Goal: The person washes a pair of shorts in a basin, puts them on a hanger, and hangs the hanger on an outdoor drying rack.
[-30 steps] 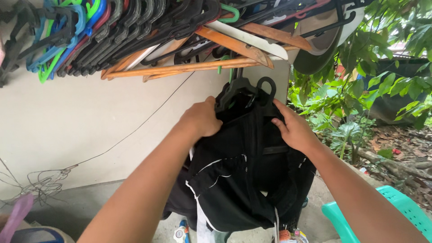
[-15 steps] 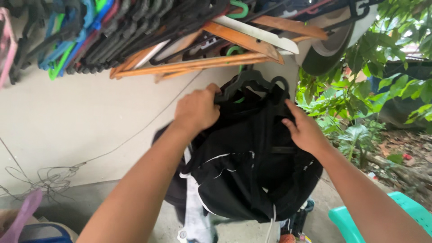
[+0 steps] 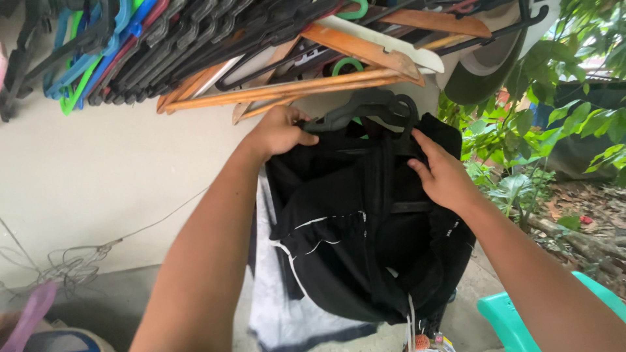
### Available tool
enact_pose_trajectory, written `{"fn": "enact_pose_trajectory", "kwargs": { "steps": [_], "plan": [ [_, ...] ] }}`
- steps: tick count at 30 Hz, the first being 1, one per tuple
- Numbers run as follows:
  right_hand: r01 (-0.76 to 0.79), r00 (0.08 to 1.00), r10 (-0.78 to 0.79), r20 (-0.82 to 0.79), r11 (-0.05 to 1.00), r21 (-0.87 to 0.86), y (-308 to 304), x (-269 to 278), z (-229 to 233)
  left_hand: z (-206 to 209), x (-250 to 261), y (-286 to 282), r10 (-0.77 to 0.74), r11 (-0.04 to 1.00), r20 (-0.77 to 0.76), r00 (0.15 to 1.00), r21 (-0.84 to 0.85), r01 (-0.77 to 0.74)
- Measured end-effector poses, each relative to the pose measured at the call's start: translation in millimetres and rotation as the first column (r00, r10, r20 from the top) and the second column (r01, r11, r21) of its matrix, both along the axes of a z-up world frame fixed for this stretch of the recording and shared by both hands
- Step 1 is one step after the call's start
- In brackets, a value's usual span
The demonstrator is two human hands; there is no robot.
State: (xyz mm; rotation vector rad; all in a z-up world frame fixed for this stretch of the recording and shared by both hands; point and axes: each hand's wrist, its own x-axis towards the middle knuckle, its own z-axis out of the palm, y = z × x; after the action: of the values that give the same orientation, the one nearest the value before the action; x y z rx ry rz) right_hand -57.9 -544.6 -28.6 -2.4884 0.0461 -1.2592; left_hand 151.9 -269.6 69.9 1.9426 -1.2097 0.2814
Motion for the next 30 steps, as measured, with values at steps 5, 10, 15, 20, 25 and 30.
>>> {"fn": "enact_pose_trajectory", "kwargs": {
  "steps": [5, 10, 15, 20, 25, 30],
  "plan": [
    [0.017, 0.998, -0.008, 0.068, 0.992, -0.129, 1.6, -5.7, 7.6, -8.3, 26.7, -8.0, -0.110, 0.993, -0.094, 0.989, -0.056, 0.105],
    [0.182, 0.982, -0.171, 0.081, 0.973, -0.143, 17.1, -12.2, 27.7, 4.9, 31.3, -14.4, -0.149, 0.989, -0.162, 0.975, -0.042, 0.144],
    [0.340, 0.939, -0.321, 0.121, 0.916, -0.212, 18.4, -14.3, 52.6, 3.9, 48.8, -29.2, -0.114, 0.993, -0.002, 0.993, -0.013, 0.114],
    [0.309, 0.943, -0.331, -0.038, 0.911, -0.272, 8.1, -4.2, 76.2, -20.4, 69.2, -46.7, -0.296, 0.954, -0.102, 0.950, -0.091, 0.287],
    [0.372, 0.922, -0.385, 0.025, 0.868, -0.328, 5.2, -6.5, 68.1, -36.7, 79.2, -60.4, -0.366, 0.929, -0.172, 0.914, -0.125, 0.348],
    [0.403, 0.911, -0.401, 0.099, 0.810, -0.425, 6.4, -6.0, 67.5, -35.5, 59.9, -50.8, -0.333, 0.940, -0.103, 0.937, -0.112, 0.322]
  ]
}}
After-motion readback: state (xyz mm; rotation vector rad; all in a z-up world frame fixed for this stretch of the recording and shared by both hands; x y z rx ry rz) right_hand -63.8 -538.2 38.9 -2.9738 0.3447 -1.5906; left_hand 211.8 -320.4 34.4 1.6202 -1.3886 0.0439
